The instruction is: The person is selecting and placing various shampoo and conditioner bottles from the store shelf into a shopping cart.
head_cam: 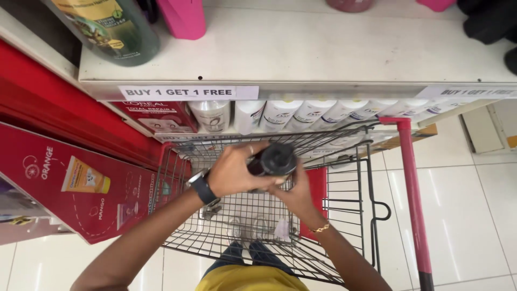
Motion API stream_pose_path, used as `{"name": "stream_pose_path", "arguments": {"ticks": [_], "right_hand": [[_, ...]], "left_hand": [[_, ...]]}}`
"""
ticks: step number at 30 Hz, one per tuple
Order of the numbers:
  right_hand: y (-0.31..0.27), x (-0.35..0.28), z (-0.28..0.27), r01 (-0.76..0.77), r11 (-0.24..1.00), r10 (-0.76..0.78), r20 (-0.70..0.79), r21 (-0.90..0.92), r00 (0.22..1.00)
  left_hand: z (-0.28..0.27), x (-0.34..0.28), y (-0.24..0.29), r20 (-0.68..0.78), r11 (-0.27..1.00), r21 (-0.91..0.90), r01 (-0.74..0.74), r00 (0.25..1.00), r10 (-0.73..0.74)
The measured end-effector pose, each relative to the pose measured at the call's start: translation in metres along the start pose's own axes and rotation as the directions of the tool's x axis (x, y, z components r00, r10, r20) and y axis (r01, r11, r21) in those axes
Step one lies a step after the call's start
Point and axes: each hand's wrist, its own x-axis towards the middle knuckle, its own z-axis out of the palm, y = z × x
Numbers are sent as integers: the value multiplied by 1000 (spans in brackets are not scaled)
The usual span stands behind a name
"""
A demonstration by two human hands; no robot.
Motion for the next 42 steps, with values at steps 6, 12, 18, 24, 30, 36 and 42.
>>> {"name": "stream_pose_path", "arguments": {"ticks": [6, 12, 18, 24, 30, 36, 42], "right_hand": [[-82, 32, -38, 95, 952, -35, -206, 290, 978], [-129, 53, -61, 273, 955, -297, -394, -116, 870], [-159, 59, -83, 232, 902, -404, -520, -364, 753], [-177, 64, -105, 169, 887, -419, -596, -429, 685], [-182, 82, -141, 59, 875, -414, -682, -480, 603], [-170, 118, -207, 85, 847, -486, -701, -524, 522], [-138, 153, -280, 100, 829, -519, -691, -550, 503]], "left_hand": [[-21, 45, 76, -148, 959, -103, -266, 957, 249], [-25, 83, 142, -138, 937, -114, -331, 939, 315], [-17, 110, 183, -114, 906, -116, -407, 912, 395], [-1, 142, 209, -126, 853, -169, -494, 869, 478], [22, 181, 239, -150, 855, -133, -501, 863, 483], [68, 255, 255, -212, 821, -177, -544, 835, 508], [122, 340, 260, -286, 833, -145, -534, 828, 482]]}}
